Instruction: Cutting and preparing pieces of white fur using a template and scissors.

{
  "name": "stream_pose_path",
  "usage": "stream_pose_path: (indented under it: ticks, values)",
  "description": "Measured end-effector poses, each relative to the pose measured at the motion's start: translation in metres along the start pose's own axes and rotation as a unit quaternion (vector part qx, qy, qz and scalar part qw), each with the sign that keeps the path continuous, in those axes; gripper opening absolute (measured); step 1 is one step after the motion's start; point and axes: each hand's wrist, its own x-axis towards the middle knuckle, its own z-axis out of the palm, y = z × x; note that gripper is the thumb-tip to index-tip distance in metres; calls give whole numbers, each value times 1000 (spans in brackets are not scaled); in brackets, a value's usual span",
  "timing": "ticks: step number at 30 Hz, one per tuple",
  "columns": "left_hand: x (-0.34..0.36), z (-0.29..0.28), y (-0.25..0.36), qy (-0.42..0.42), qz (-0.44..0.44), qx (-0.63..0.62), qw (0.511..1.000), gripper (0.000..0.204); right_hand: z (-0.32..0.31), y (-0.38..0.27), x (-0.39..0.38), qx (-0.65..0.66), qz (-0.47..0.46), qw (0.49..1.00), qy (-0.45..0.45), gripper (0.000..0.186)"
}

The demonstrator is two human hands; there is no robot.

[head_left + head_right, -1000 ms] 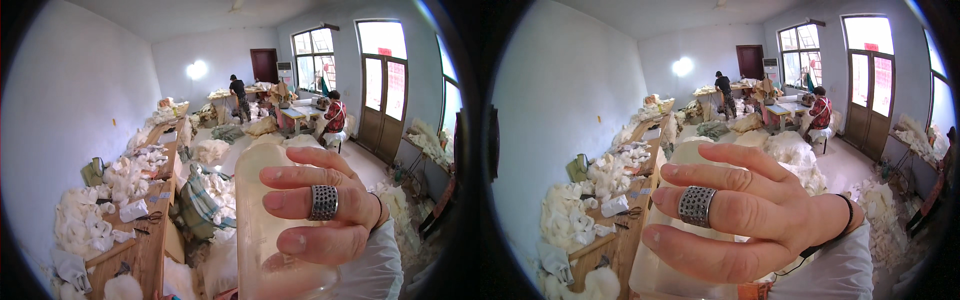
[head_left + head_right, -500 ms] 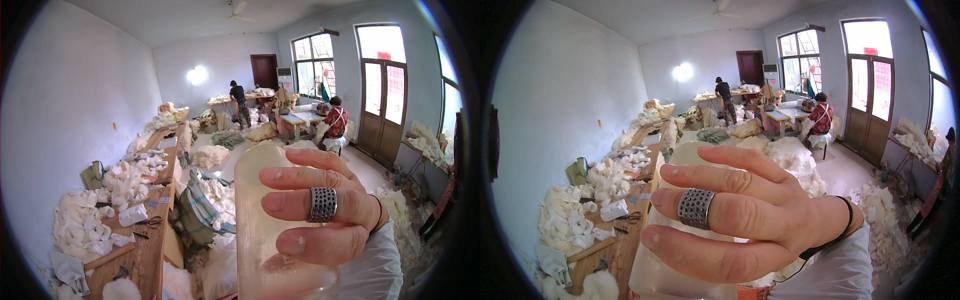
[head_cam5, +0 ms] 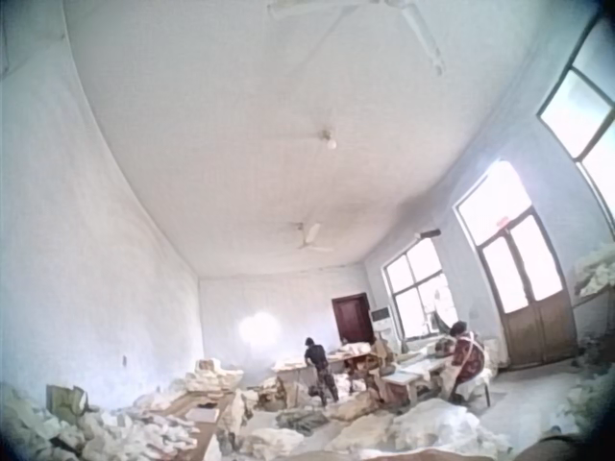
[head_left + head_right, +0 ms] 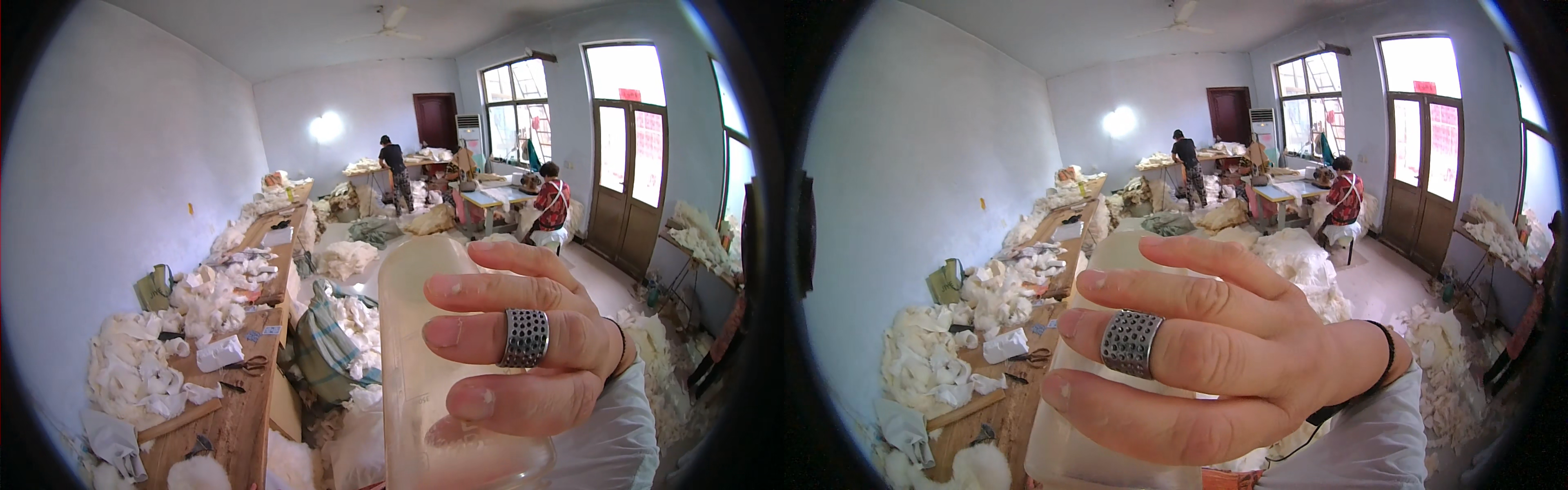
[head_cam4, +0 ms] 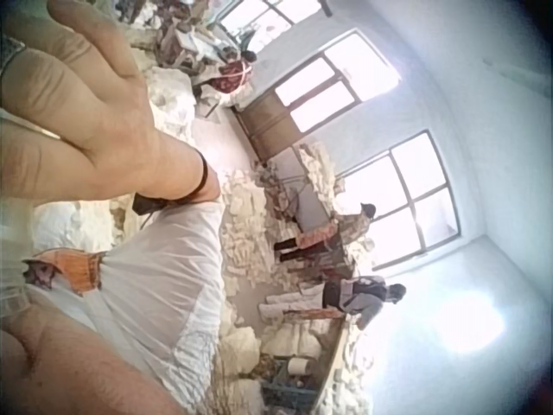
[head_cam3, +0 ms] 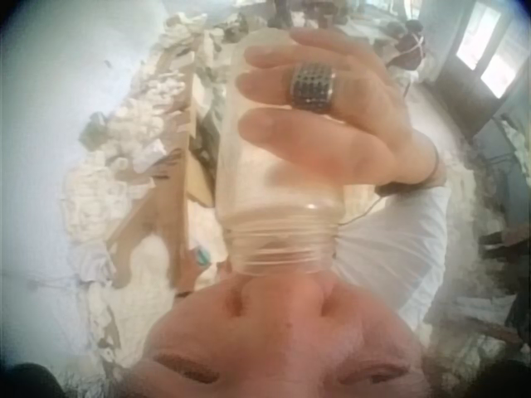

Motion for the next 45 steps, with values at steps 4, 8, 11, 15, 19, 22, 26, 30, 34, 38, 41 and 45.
stream_pose_path:
  ticks: [4, 8, 11, 15, 19, 22, 26, 30, 34, 38, 41, 45]
  values:
    - [-1, -13, 10, 1, -9, 19, 1000, 83, 0, -4, 2, -1, -1, 1000, 16, 43]
    - [1, -14, 9, -30, -31, 11, 999, 85, 4, -4, 5, -5, 5, 1000, 17, 42]
    - [-2, -15, 10, -50, -46, 6, 998, 87, 12, -1, 10, -15, -31, 992, 119, 37]
    - [-3, -17, 11, -72, -62, 2, 995, 89, 6, -3, 13, -18, -38, 996, 84, 32]
    - [-5, -13, 7, -106, -77, -9, 991, 91, -3, -9, 13, -10, -7, 1000, 22, 40]
    - [-5, -14, 8, -108, -75, -3, 991, 91, -6, -11, 13, -11, 3, 1000, 1, 46]
    - [-3, -18, 14, -89, -64, 17, 994, 90, -6, -11, 12, -11, 1, 1000, 4, 47]
    - [-4, -19, 16, -80, -58, 31, 995, 89, -7, -13, 15, -7, 0, 1000, -3, 50]
    - [-7, -21, 19, -73, -51, 59, 994, 88, -7, -14, 16, -4, 0, 1000, -2, 52]
    - [-2, -27, 24, -92, -68, 42, 993, 89, -9, -16, 17, -3, 3, 1000, -7, 53]
    - [-8, -25, 22, -93, -74, 28, 993, 89, -10, -15, 16, 2, 9, 1000, -20, 53]
    - [-9, -26, 21, -86, -73, 23, 993, 89, -8, -13, 16, -12, -17, 1000, 0, 50]
